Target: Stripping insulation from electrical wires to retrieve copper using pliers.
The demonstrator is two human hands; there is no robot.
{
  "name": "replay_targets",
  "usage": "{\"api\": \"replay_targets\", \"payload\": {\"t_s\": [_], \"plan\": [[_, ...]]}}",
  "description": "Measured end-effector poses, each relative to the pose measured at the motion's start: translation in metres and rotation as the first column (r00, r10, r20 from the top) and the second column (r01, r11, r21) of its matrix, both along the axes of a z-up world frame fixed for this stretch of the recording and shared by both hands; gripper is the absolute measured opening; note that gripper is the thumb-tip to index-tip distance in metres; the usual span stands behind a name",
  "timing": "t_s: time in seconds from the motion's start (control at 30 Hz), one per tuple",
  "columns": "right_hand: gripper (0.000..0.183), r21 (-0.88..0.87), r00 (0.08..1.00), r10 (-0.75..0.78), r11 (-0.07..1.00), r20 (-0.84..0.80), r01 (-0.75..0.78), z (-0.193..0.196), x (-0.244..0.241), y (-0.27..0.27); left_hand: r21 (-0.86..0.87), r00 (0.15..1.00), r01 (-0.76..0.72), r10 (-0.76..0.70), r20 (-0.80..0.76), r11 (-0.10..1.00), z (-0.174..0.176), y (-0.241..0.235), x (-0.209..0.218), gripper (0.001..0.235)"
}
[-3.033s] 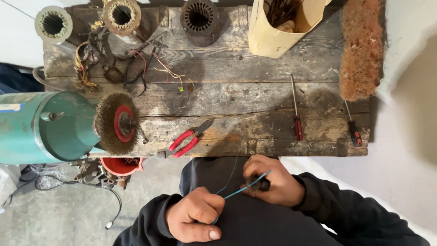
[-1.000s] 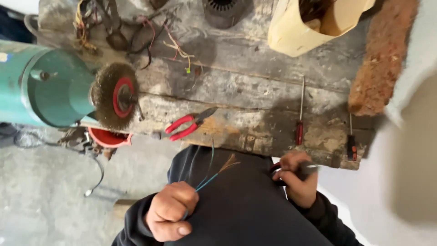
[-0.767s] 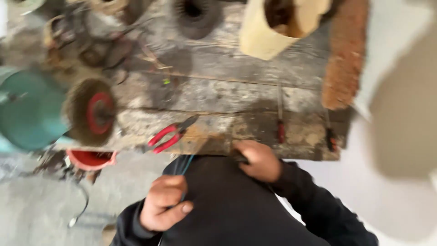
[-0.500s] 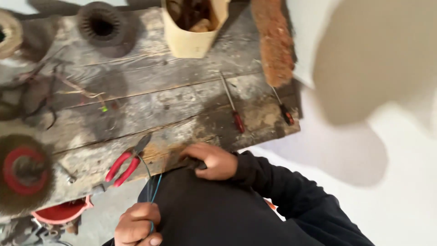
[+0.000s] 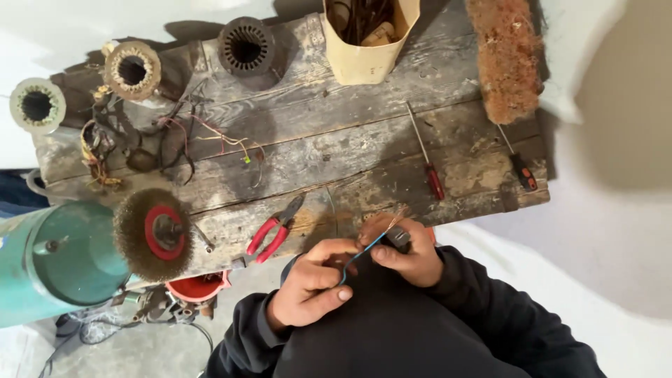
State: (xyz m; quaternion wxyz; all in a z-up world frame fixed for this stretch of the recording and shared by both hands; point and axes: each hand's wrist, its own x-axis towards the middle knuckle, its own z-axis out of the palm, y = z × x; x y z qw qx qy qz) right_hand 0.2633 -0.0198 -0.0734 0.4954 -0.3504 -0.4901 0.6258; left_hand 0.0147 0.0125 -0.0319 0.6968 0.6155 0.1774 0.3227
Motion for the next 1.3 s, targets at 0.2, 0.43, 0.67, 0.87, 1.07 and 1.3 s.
{"api": "replay_targets", "payload": {"t_s": [0.2, 0.43, 0.67, 0.87, 1.07, 1.3], "plan": [[0.009, 0.085, 0.956, -0.199, 0.979, 0.213, 0.185, 0.008, -0.011, 0.011, 0.203, 0.88, -0.236, 0.298, -0.37, 0.95, 0.003, 0.002, -0.002, 0.02], [0.009, 0.245, 0.987, -0.047, 0.97, 0.152, 0.009, 0.014, -0.01, 0.021, 0.299, 0.531, -0.179, 0.348, -0.772, 0.937, 0.017, 0.015, 0.008, 0.018], [0.012, 0.218, 0.99, 0.065, 0.972, 0.122, -0.091, 0.001, -0.005, 0.033, 0.094, 0.872, -0.183, 0.206, -0.443, 0.979, 0.01, 0.02, 0.002, 0.02], [0.051, -0.13, 0.987, 0.069, 0.988, -0.143, -0.088, -0.03, 0.019, 0.025, -0.205, 0.902, -0.226, 0.125, -0.413, 0.952, 0.0, 0.006, 0.012, 0.022], [0.027, -0.349, 0.94, 0.34, 0.886, 0.038, -0.306, -0.088, 0.031, 0.009, -0.167, 0.898, -0.388, 0.331, -0.291, 0.906, -0.014, -0.002, 0.014, 0.016], [0.047, -0.015, 0.738, 0.151, 0.982, 0.658, -0.188, -0.025, 0.017, 0.019, -0.197, 0.836, -0.423, 0.297, -0.461, 0.885, 0.006, 0.007, 0.01, 0.015]]}}
